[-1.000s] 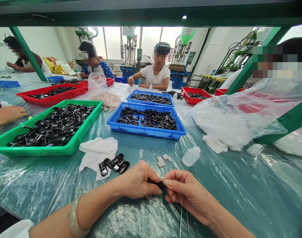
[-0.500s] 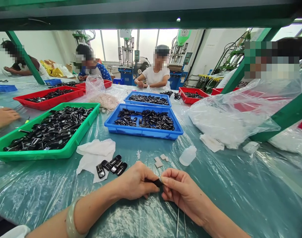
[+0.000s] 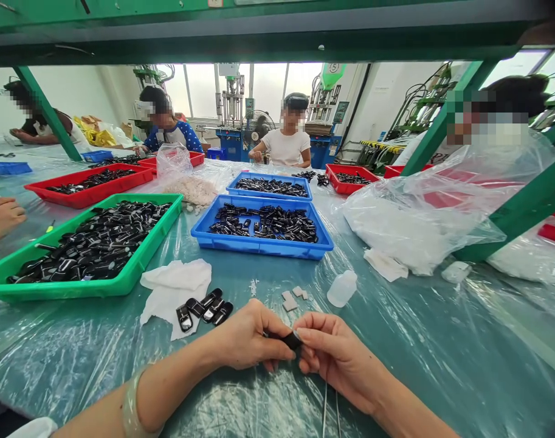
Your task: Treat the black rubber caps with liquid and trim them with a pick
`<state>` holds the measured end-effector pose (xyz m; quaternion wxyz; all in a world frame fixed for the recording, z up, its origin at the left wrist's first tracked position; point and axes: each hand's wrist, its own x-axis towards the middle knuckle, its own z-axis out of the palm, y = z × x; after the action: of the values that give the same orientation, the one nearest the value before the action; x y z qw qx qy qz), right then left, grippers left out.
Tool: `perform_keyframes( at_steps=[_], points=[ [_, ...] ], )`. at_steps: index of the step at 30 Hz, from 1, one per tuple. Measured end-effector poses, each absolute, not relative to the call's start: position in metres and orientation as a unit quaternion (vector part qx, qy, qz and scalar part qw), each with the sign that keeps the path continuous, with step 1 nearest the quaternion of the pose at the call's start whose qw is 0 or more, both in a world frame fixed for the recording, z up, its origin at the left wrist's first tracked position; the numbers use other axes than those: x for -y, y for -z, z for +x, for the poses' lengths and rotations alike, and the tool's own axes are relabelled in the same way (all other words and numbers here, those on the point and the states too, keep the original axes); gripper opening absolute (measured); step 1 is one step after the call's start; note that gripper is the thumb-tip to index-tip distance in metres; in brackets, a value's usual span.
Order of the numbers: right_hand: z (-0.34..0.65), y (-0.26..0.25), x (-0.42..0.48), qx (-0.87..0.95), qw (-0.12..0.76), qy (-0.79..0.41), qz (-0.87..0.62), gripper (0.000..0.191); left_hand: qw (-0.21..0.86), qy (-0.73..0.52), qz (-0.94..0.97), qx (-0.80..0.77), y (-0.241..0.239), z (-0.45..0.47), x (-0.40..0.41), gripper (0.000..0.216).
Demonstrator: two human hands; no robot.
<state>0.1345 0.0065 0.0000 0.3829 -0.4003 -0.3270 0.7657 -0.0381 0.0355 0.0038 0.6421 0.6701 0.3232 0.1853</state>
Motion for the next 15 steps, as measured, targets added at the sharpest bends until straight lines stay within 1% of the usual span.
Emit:
perform_keyframes(
  at_steps=[7, 11, 15],
  points=[
    [0.132, 0.002, -0.006, 0.293, 0.365, -0.787, -0.403, 0.023, 0.646, -0.195, 0.665, -0.320, 0.003, -0.042, -0.037, 0.016],
    [0.128, 0.004, -0.004, 0.288, 0.363, -0.781, -0.419, 0.023, 0.661, -0.182, 0.646, -0.335, 0.008, -0.043, -0.040, 0.022],
    [0.124, 0.006, -0.004, 0.277, 0.403, -0.757, -0.433, 0.028, 0.658, -0.222, 0.626, -0.355, 0.009, -0.047, -0.047, 0.024]
  ],
)
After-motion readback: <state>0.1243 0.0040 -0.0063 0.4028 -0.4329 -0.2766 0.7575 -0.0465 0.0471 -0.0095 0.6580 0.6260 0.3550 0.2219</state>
